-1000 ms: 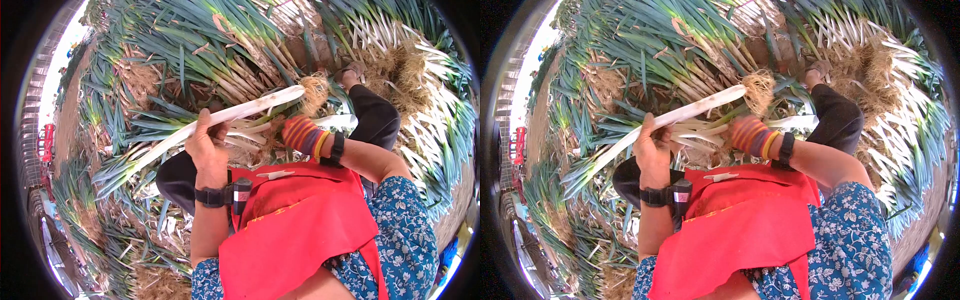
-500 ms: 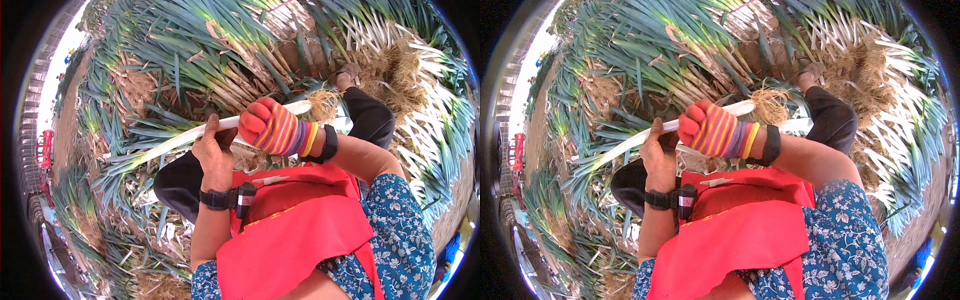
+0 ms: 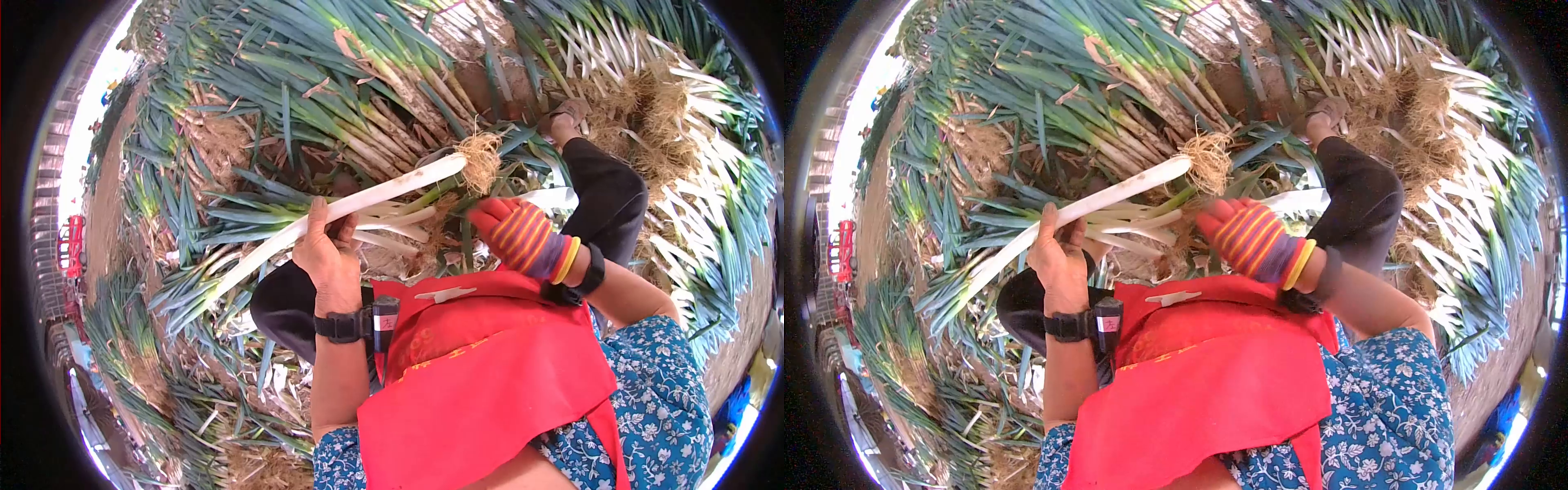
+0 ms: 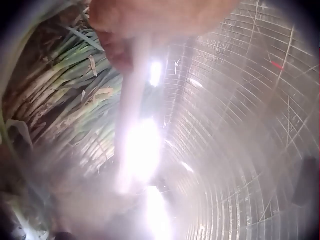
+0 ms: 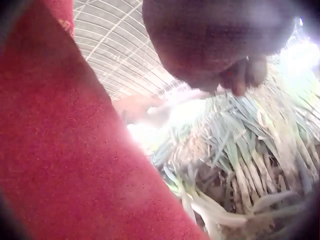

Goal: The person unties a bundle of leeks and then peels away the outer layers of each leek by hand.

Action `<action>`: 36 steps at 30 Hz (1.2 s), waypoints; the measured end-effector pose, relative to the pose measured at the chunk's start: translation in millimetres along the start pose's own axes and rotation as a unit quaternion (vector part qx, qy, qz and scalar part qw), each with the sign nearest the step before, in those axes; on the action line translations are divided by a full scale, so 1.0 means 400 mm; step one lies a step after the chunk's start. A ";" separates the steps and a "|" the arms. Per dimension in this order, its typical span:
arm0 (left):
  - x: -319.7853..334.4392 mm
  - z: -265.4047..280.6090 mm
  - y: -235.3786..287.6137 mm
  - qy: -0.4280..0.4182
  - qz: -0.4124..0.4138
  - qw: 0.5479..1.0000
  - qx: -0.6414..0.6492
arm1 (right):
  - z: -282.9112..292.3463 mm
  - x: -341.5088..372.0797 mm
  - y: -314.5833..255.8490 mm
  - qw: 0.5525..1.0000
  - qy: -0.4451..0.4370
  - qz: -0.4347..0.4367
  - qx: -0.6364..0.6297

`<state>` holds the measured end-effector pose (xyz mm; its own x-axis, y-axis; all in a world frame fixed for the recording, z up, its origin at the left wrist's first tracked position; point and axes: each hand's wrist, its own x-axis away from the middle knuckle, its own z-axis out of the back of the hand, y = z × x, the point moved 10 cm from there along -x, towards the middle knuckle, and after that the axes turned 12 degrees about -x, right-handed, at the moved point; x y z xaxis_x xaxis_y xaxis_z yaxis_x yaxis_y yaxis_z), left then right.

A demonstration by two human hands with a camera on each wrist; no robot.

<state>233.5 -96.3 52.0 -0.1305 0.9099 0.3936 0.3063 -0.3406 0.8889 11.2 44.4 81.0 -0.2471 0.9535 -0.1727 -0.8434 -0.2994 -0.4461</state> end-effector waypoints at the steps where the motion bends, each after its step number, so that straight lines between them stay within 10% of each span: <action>1: 0.003 0.001 -0.006 0.010 -0.002 1.000 -0.022 | 0.076 -0.021 -0.077 0.990 0.104 0.082 0.049; 5: 0.008 -0.009 -0.023 -0.010 -0.016 1.000 -0.006 | 0.153 -0.107 -0.110 0.947 0.237 0.100 0.191; 13: 0.044 0.004 -0.053 -0.003 0.053 0.998 -0.014 | 0.062 -0.109 -0.099 0.945 0.115 0.129 0.276; 30: 0.089 -0.050 0.002 -0.091 -0.044 0.995 -0.028 | 0.054 -0.071 0.008 0.972 0.191 0.119 0.067; 34: 0.070 -0.049 -0.011 -0.157 -0.038 0.987 -0.026 | 0.036 -0.060 0.176 0.963 0.206 -0.047 -0.166; 36: 0.061 -0.053 -0.025 -0.232 -0.037 0.970 -0.065 | -0.085 0.010 0.369 0.743 0.208 -0.361 -0.524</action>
<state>207.1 -75.6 57.8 0.3000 0.9313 0.2067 0.1866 -0.2697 0.9447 -98.1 2.7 -15.3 0.4415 0.8510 0.2845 0.2029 0.2141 -0.9555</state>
